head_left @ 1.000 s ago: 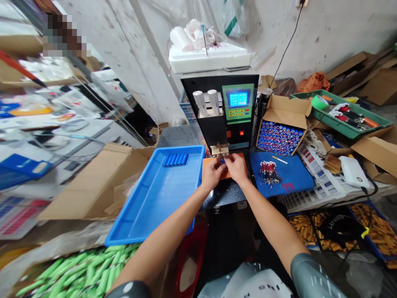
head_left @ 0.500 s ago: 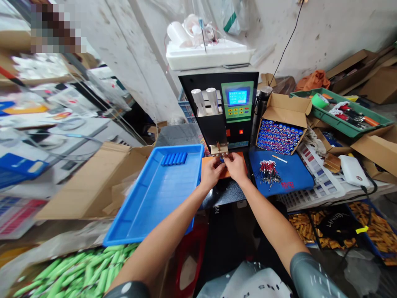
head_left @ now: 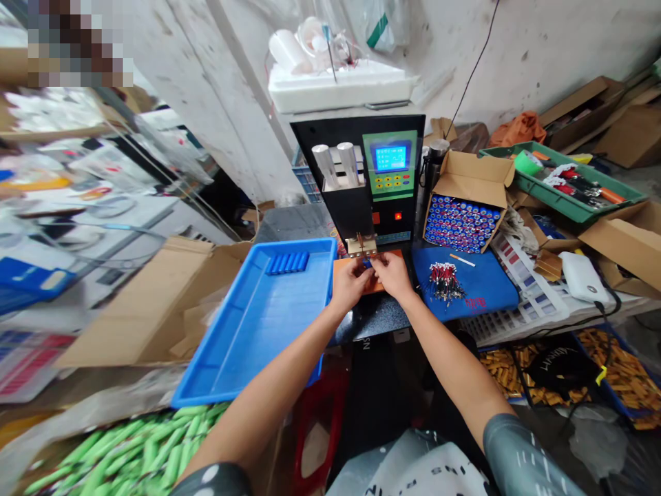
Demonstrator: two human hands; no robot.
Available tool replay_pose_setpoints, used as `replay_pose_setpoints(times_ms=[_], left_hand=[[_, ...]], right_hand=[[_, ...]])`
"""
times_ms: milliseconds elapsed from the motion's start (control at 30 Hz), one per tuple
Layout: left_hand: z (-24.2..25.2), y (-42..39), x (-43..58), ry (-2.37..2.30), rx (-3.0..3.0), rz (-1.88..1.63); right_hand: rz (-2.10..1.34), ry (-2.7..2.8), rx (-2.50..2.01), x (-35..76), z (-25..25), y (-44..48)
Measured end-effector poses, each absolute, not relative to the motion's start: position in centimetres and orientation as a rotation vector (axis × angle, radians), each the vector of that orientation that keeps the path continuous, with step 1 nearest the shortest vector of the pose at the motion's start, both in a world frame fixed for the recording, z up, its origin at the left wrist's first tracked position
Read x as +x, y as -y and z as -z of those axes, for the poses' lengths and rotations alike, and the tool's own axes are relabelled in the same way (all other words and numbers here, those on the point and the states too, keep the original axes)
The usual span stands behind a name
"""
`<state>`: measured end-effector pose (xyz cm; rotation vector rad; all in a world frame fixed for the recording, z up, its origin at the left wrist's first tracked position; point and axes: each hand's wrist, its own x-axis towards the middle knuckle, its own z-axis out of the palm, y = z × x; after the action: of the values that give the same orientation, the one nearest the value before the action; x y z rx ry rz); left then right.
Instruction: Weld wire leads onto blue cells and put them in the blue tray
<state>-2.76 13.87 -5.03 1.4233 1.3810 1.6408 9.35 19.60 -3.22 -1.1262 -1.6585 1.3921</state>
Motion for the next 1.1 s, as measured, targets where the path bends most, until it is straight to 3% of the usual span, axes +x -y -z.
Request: replay_pose_setpoints(times_ms=[233, 533, 833, 1100], left_hand=[[4.8, -13.8, -3.4, -1.484, 1.449, -1.503], [1.6, -12.5, 1.1, -1.273, 1.343, -1.366], [0.0, -22.7, 8.5, -1.047, 1.315, -1.363], [0.1, -32.2, 10.7, -1.139, 1.109, -1.565]], right_hand=[[-1.498, 1.401, -1.121, 13.4, 2.9, -20.8], [-1.103, 1.131, -1.155, 23.1, 3.7, -26.3], [-0.865, 1.015, -1.249, 28.3, 9.4, -25.3], [-0.915, 0.926, -1.228, 28.9, 10.3, -24.5]])
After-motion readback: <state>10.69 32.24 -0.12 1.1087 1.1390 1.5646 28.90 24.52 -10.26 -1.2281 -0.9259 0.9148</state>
